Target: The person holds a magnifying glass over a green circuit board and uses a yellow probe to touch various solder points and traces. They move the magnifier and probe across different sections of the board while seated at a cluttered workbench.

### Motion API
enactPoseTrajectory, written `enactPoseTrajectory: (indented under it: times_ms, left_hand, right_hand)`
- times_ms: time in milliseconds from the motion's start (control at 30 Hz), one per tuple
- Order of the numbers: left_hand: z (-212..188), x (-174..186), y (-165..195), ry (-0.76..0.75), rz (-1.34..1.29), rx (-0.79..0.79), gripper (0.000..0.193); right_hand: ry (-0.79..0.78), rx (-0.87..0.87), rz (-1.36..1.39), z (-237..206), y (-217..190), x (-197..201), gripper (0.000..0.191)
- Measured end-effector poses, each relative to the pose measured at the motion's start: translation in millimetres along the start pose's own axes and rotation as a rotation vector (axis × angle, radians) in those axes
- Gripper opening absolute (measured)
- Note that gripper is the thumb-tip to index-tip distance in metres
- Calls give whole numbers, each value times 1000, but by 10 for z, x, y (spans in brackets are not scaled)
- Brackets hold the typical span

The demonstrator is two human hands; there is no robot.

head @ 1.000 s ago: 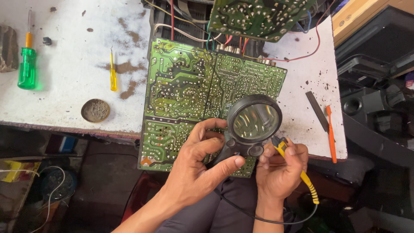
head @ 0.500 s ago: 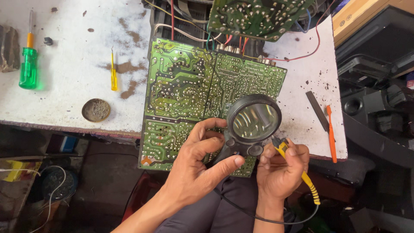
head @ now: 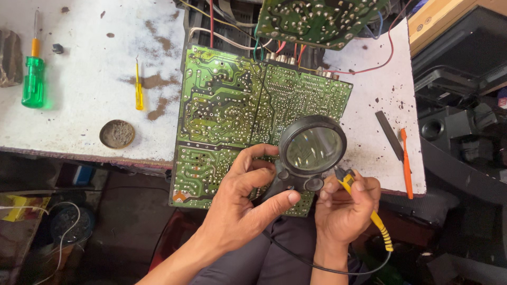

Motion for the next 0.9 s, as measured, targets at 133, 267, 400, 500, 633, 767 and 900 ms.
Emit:
enactPoseTrajectory:
  times_ms: [133,267,400,500,633,767,900]
  left_hand:
    - [6,9,14,0,22,-23,31]
    - [9,8,19,-7,22,-25,31]
    - [9,10,16,-6,22,-19,32]
    - [5,4,1,-8,15,-3,32]
    - [2,5,9,-6,25,-25,32]
    - [-9,10,17,-4,32,-30,33]
    - [-9,8,13,-9,25,-19,33]
  right_hand:
    - [-5,1,28,17,3,17,14]
    - [-36,-6,38,20,12,0,13]
    - [-26,-9,37,14,16,3,13]
    - [-25,-11,39,13,18,2,13]
    - [-23,-3,32,11,12,8,13]
    - [-8,-16,32,-2,15,19,13]
    - [-8,-11,22,-2,2,7,13]
Point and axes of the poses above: each hand's wrist, its own z-axis towards the middle knuckle, its own x-axis out of the back of the hand, y = z × x, the point moved 7 cm from there along z, towards the middle knuckle, and after that the axes turned 10 degrees about z, right-handed, at the moved point
